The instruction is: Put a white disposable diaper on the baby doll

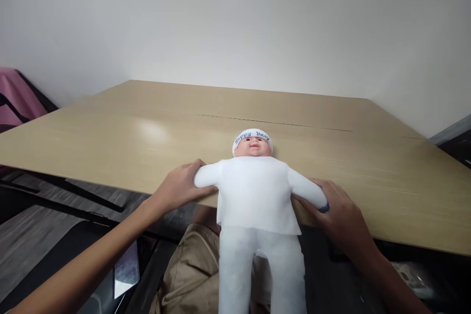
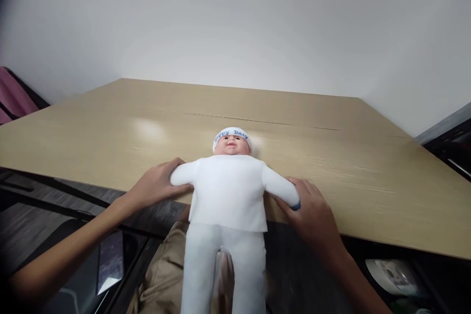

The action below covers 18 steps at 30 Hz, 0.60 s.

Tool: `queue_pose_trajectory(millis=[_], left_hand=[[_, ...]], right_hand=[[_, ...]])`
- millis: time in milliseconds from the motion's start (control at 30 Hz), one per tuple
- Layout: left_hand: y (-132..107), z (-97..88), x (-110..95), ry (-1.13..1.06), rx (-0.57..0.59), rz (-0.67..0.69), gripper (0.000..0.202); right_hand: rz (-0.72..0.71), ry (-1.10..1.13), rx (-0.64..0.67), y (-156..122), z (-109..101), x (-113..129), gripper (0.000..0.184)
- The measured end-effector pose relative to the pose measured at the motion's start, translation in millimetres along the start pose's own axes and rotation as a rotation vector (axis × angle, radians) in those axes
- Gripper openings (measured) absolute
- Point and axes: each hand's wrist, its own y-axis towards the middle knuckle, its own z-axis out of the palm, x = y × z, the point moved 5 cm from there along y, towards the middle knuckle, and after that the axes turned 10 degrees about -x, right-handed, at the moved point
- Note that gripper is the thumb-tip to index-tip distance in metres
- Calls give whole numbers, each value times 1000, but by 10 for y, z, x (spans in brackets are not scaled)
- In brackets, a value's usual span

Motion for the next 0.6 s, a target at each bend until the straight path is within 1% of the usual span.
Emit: queue_pose_trajectory(millis=[67, 133, 200, 267, 400, 500, 600], left_hand=[[86, 6, 68, 47, -29, 8, 60], [235, 24, 113, 83, -53, 16, 60], [436, 54, 142, 107, -73, 25, 61], [667, 93, 163, 133, -112, 52, 62], [1131, 207, 245, 183, -207, 114, 65], [1453, 310, 343, 195, -234, 130, 67], [1765, 392, 438, 194, -252, 121, 70]], right_hand=[[21, 8, 33, 69, 42, -57, 51], [61, 10, 89, 189, 118, -113, 53], [93, 3, 130, 358, 212, -169, 53], [92, 2, 144, 568, 322, -227, 52], [48, 10, 135, 1012, 580, -391, 51], [15, -3, 90, 1307, 761, -523, 53], [23, -22, 65, 1568, 925, -635, 53]])
